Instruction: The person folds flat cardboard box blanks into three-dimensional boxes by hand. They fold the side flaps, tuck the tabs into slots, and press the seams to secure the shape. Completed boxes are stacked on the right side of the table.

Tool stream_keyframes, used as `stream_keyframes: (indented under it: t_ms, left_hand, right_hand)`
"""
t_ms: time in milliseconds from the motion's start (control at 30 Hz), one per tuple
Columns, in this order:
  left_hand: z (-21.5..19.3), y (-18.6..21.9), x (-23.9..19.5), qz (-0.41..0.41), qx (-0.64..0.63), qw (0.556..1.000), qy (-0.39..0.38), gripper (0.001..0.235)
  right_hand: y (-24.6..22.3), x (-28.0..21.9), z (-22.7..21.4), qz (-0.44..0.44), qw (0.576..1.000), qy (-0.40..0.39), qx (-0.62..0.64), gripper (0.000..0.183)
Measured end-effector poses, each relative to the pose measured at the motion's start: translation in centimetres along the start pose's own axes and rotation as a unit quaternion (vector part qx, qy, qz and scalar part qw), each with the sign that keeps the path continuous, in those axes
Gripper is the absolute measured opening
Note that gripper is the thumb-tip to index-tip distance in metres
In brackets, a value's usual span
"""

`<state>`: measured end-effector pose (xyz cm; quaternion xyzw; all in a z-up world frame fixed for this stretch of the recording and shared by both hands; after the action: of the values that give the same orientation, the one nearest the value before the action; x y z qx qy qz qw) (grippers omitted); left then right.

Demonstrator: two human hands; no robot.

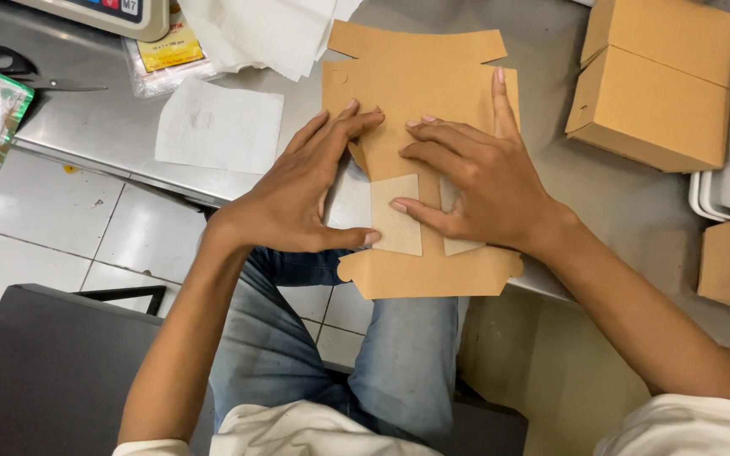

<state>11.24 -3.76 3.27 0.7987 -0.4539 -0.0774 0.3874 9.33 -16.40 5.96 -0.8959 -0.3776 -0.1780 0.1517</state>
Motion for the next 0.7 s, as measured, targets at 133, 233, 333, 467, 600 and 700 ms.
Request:
stream_keyframes:
  t_ms: [133, 233, 333, 467, 600, 700]
  left_hand:
    - [0.2, -0.4, 0.1, -0.007, 0.002, 1.000, 0.001, 0.110]
    - [0.3, -0.7, 0.0, -0.002, 0.003, 1.000, 0.011, 0.109]
    - [-0.1, -0.9, -0.1, 0.009, 0.002, 0.999, 0.051, 0.099]
    - [-0.4, -0.9, 0.0, -0.002, -0.009, 0.998, 0.070, 0.089]
    - [-0.8, -0.7, 0.1, 0.003, -0.022, 0.995, 0.101, 0.076]
    - [-1.1, -0.8, 0.1, -0.017, -0.021, 0.991, 0.131, 0.066]
  right_hand:
    - [-0.1, 0.0, 0.0, 0.002, 1.000, -0.005, -0.004, 0.050]
    - [-0.1, 0.0, 0.0, -0.002, 1.000, 0.001, -0.001, 0.050]
    - [-0.1, 0.1, -0.1, -0.002, 1.000, 0.001, -0.007, 0.050]
    - [-0.1, 0.1, 0.0, -0.002, 1.000, -0.006, -0.007, 0.049]
    - [-0.1, 0.1, 0.0, 0.004, 1.000, -0.008, -0.004, 0.049]
    - [-0.2, 0.1, -0.1, -0.003, 1.000, -0.004, -0.003, 0.048]
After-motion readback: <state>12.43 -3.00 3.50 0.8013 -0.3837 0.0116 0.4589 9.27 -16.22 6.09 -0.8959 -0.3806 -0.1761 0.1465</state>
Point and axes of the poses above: each hand's wrist, its own x-axis towards the middle knuckle, its own z-axis out of the palm, y = z × x, the point moved 10 cm from there along x, towards the middle knuckle, and after that the axes turned 5 degrees about z, right-handed, at the moved point
